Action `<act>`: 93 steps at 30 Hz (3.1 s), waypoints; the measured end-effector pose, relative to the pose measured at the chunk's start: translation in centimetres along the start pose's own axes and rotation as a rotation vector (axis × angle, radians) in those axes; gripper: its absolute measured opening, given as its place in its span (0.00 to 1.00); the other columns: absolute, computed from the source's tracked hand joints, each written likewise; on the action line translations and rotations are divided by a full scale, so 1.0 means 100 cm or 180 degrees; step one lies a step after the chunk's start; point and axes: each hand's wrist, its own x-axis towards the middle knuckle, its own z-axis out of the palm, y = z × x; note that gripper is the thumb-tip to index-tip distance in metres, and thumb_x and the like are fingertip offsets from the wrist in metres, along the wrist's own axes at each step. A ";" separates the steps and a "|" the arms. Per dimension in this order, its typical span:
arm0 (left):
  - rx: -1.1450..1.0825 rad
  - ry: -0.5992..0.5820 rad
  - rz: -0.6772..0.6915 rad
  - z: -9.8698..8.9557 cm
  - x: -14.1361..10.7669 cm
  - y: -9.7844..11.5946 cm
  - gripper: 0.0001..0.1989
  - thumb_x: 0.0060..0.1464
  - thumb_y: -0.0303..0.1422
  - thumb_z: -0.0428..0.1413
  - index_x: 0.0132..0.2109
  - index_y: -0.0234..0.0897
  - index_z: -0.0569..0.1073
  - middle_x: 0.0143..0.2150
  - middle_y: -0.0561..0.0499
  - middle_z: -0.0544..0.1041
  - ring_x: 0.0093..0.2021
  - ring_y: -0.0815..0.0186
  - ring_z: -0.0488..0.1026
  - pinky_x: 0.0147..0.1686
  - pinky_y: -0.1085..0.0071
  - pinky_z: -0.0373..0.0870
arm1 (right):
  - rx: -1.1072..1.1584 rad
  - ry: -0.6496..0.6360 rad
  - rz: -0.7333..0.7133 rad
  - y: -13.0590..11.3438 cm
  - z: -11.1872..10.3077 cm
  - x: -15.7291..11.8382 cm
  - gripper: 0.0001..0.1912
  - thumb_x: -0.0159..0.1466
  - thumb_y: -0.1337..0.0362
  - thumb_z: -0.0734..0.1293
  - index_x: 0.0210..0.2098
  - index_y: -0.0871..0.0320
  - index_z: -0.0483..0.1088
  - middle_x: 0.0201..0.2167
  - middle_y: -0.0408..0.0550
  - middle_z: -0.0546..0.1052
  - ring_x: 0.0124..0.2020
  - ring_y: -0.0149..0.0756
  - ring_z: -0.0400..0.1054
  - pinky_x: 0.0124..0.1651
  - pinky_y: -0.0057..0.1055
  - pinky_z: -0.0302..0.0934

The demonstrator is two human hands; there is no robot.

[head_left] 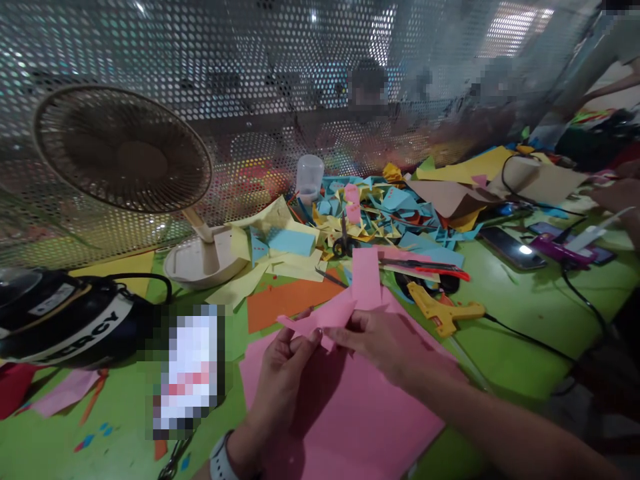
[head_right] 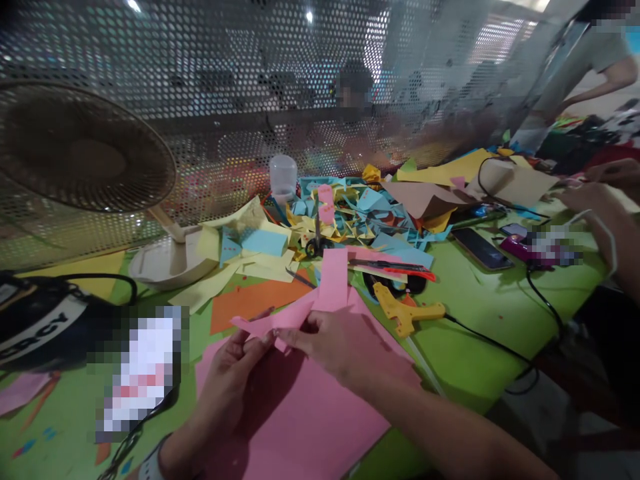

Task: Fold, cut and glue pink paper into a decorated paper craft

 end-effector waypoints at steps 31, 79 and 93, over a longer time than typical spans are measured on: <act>0.0290 -0.0210 -0.0196 -0.015 0.011 0.020 0.23 0.40 0.35 0.68 0.45 0.35 0.74 0.17 0.59 0.68 0.17 0.72 0.64 0.17 0.77 0.58 | 0.0254 0.0157 0.0018 -0.003 -0.015 0.014 0.27 0.53 0.42 0.68 0.16 0.60 0.66 0.12 0.41 0.70 0.11 0.23 0.59 0.15 0.22 0.50; 0.1081 -0.0642 -0.0757 -0.008 0.010 0.031 0.22 0.39 0.31 0.67 0.44 0.33 0.73 0.38 0.43 0.81 0.36 0.60 0.78 0.38 0.68 0.72 | -0.1158 -0.1014 0.0476 -0.005 -0.014 0.008 0.13 0.60 0.57 0.66 0.25 0.58 0.63 0.13 0.37 0.71 0.14 0.25 0.64 0.13 0.20 0.49; 0.1005 -0.0690 -0.0547 -0.010 0.009 0.029 0.23 0.39 0.29 0.66 0.45 0.33 0.73 0.36 0.44 0.81 0.34 0.61 0.78 0.36 0.69 0.71 | -0.1198 -0.0967 0.0350 -0.005 -0.016 0.008 0.15 0.59 0.54 0.66 0.24 0.58 0.63 0.14 0.38 0.72 0.13 0.24 0.63 0.11 0.19 0.49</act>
